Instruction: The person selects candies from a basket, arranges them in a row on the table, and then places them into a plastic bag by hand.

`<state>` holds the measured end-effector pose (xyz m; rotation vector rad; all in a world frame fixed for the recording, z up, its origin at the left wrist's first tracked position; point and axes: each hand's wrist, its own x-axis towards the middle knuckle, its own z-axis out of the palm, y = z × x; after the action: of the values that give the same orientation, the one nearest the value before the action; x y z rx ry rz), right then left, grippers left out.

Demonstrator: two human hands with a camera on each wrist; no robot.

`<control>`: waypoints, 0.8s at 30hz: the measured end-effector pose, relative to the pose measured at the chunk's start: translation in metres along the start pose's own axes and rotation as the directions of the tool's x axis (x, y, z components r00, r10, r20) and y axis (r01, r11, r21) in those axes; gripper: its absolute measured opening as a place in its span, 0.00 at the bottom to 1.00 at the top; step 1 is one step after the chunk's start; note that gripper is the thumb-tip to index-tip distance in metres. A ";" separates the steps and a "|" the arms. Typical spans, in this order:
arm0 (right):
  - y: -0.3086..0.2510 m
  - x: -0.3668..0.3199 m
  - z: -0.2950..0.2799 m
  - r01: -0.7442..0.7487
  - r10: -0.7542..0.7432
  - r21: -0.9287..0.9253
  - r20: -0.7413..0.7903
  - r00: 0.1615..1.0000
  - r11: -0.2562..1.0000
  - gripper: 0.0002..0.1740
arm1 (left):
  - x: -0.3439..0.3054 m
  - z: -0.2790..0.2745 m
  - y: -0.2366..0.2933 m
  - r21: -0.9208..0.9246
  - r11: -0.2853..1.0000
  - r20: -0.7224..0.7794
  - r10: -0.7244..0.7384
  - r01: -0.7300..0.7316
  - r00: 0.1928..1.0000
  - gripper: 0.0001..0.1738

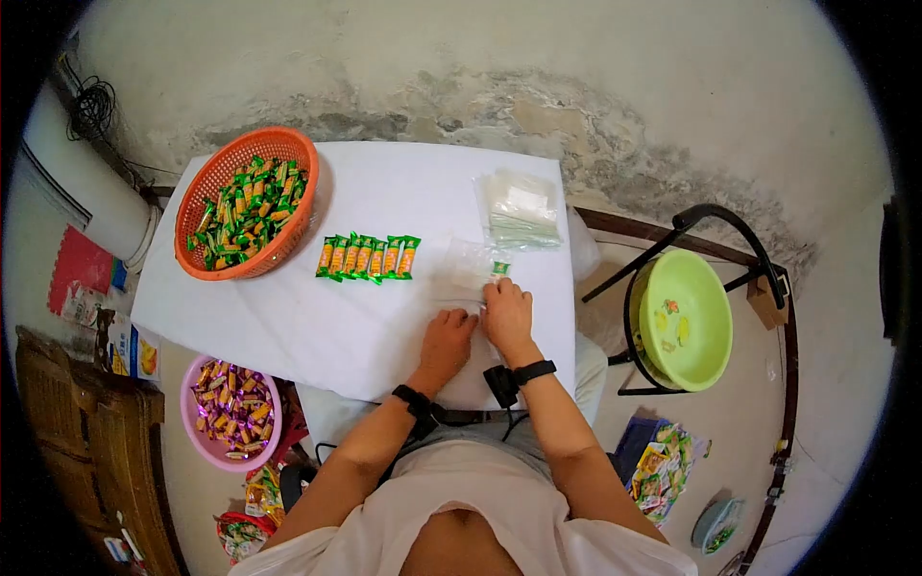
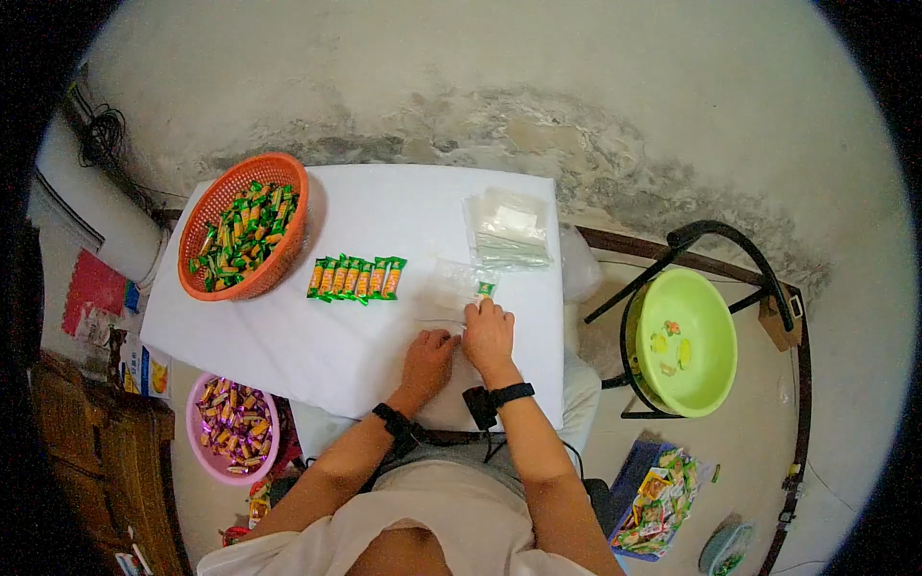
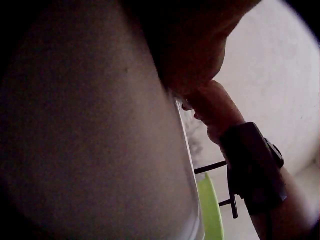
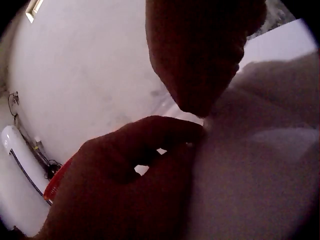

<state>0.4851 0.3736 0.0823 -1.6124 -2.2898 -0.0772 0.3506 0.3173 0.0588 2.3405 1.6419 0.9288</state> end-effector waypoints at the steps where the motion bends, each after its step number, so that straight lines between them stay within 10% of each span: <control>1: 0.001 0.001 0.000 0.015 -0.016 -0.041 -0.016 1.000 0.999 0.08 | 0.000 0.000 0.000 0.002 1.000 0.000 0.000 0.000 1.000 0.17; 17: 0.012 0.007 0.012 -0.013 0.010 -0.048 -0.055 0.998 0.999 0.07 | -0.003 0.005 -0.002 -0.036 0.999 -0.054 0.030 -0.032 0.998 0.15; 24: 0.014 -0.013 0.007 0.016 0.001 0.270 -0.063 0.998 0.963 0.17 | -0.009 0.001 -0.005 -0.147 0.989 -0.077 0.024 -0.035 0.997 0.15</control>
<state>0.5006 0.3683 0.0699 -1.4406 -2.1512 0.1750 0.3451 0.3113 0.0516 2.2629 1.5112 1.1162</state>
